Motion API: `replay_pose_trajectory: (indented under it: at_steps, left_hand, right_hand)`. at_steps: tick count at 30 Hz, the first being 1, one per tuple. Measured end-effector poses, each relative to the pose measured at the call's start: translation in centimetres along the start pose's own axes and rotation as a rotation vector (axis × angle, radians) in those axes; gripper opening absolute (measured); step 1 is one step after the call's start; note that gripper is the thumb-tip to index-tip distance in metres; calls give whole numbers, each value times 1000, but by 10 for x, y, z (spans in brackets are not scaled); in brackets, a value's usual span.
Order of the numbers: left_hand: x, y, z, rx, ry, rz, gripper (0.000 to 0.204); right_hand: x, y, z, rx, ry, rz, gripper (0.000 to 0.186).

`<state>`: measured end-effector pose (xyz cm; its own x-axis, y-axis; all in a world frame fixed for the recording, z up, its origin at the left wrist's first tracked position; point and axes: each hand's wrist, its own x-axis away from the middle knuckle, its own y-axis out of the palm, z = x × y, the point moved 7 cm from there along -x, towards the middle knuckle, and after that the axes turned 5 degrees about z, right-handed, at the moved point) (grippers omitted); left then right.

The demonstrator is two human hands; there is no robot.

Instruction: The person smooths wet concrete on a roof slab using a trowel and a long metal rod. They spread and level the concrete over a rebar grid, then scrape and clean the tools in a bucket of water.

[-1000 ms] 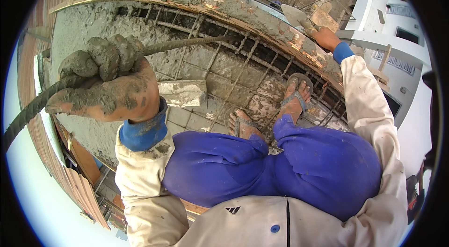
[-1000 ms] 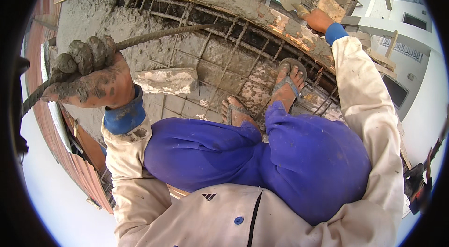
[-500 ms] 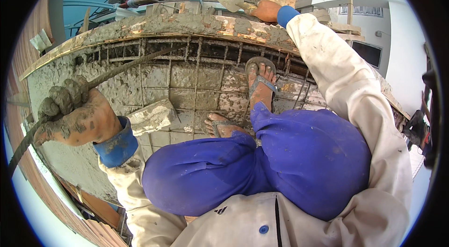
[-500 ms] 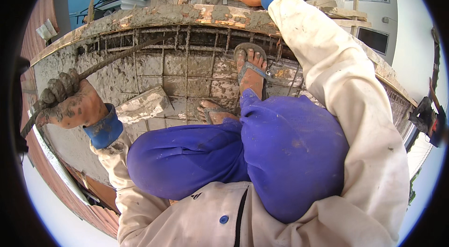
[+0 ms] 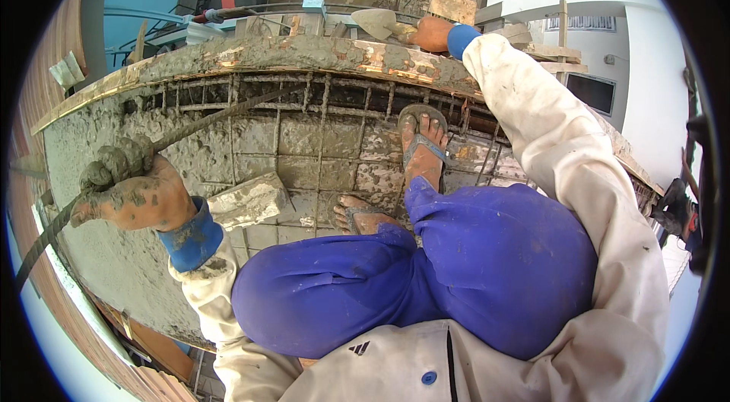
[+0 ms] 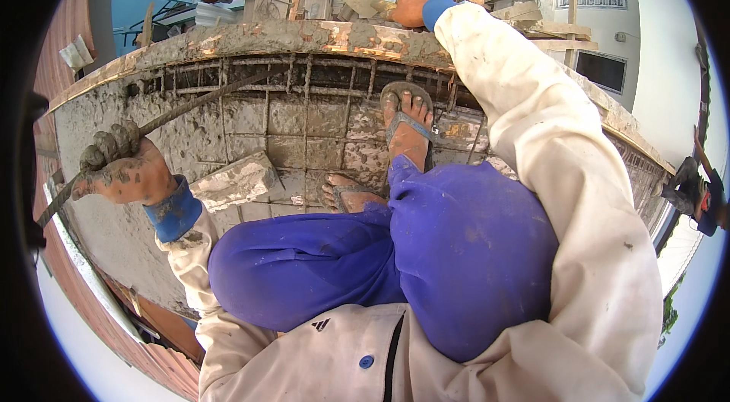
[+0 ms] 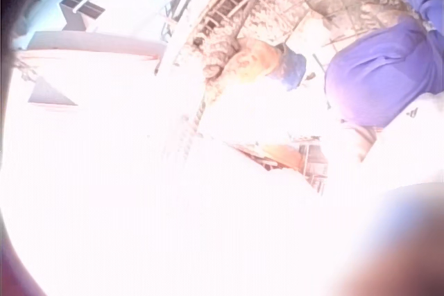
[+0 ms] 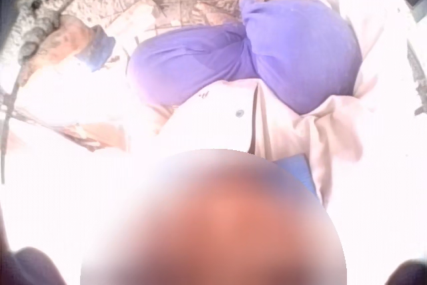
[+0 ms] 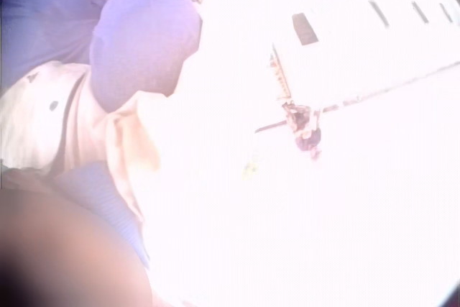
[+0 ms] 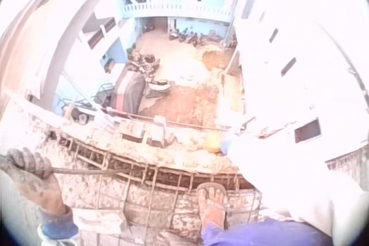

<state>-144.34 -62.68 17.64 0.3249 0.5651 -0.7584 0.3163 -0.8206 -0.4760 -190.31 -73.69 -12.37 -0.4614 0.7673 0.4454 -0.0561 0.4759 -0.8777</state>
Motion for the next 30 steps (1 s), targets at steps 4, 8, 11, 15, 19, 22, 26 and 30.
replay_pose_trajectory:
  at_steps: [4, 8, 11, 15, 19, 22, 26, 30]
  left_hand:
    - [-18, -17, -46, -157, 35, -72, 43]
    - [-59, -58, -126, 642, -613, 150, 36]
    - [-64, -42, -116, 1619, -1005, 112, 36]
    - [-30, 7, -60, 1651, -991, 250, 54]
    - [-22, 37, -18, 1788, -779, 64, 69]
    - [-34, -5, -5, 2169, -644, 4, 59]
    - [-13, -34, 19, 2038, -1034, 30, 64]
    - [-10, -7, 26, 2118, -1089, -39, 66]
  right_hand:
    - [11, 14, 18, -293, 359, -232, 50]
    - [11, -9, 11, -259, 349, -84, 52]
    - [16, -4, 8, -301, 417, -271, 53]
    - [15, -20, -1, -224, 295, -176, 58]
    - [23, -13, 3, -458, 450, -219, 59]
    - [18, -24, -9, -98, 160, -75, 53]
    - [21, -11, -1, -382, 320, -176, 51]
    - [17, -15, 2, -286, 309, -138, 59]
